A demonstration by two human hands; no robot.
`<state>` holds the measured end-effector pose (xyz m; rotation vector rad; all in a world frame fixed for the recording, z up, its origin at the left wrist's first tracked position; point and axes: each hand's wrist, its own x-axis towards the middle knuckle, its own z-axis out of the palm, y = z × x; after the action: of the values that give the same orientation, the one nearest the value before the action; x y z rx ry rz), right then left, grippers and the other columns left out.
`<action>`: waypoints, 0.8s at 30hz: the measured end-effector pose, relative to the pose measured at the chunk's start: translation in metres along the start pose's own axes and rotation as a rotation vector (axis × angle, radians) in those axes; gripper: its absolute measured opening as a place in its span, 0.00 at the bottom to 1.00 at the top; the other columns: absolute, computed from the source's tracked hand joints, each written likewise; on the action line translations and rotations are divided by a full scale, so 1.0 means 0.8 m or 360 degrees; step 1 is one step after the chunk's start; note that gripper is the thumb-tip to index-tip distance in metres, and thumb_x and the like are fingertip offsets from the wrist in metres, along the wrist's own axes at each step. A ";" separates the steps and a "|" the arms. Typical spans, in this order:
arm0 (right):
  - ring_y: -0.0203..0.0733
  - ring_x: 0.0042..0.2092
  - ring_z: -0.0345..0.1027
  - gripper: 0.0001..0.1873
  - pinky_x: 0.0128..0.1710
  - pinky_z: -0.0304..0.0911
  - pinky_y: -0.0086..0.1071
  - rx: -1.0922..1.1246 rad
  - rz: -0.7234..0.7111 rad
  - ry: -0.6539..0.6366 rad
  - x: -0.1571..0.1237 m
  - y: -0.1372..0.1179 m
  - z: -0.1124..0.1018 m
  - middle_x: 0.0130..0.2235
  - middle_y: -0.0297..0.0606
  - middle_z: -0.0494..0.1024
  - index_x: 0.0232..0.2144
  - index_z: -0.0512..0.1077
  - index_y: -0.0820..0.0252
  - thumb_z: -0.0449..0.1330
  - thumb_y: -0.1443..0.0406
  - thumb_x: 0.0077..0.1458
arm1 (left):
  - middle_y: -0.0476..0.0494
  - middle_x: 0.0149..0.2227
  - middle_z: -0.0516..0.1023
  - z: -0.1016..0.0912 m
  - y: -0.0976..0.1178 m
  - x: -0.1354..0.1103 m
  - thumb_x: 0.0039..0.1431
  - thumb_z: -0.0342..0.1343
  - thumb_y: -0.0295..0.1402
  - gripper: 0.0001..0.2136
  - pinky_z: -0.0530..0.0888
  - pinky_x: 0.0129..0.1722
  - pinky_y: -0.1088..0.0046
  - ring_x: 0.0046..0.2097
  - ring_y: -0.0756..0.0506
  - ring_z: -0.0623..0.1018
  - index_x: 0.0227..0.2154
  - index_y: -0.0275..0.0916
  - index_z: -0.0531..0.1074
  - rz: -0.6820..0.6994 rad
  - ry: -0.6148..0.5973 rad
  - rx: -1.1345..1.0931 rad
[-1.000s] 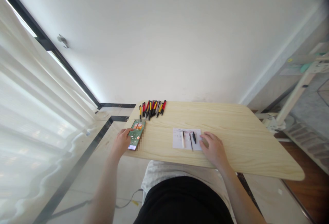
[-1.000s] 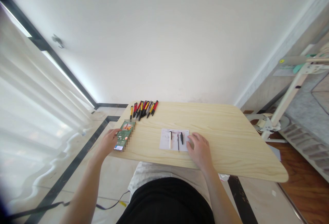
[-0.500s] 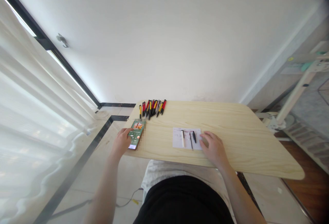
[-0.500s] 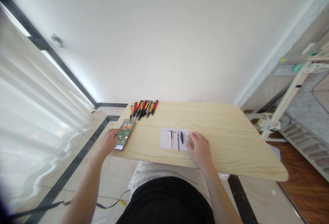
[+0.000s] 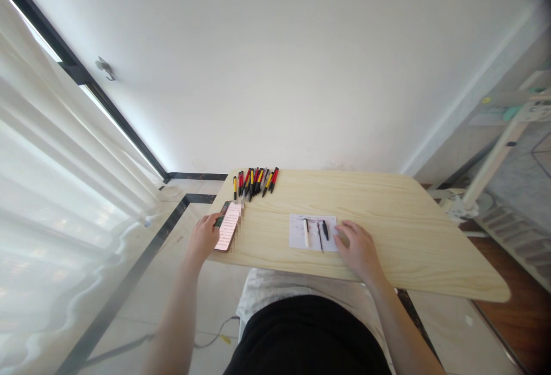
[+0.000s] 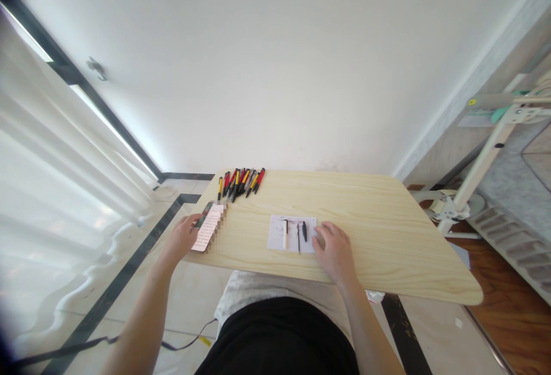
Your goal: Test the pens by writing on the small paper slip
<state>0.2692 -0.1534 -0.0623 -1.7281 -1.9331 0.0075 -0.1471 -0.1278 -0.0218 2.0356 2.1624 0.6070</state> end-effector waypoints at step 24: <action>0.46 0.49 0.59 0.14 0.49 0.53 0.42 0.0004 -0.0002 -0.0008 0.000 0.000 0.001 0.46 0.40 0.68 0.40 0.70 0.56 0.52 0.61 0.51 | 0.42 0.47 0.68 -0.001 -0.013 -0.009 0.49 0.40 0.23 0.18 0.63 0.52 0.65 0.50 0.43 0.67 0.34 0.40 0.75 0.0098 0.0070 0.0037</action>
<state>0.2692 -0.1531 -0.0632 -1.7267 -1.9370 0.0138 -0.1567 -0.1353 -0.0261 2.1274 2.1472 0.6429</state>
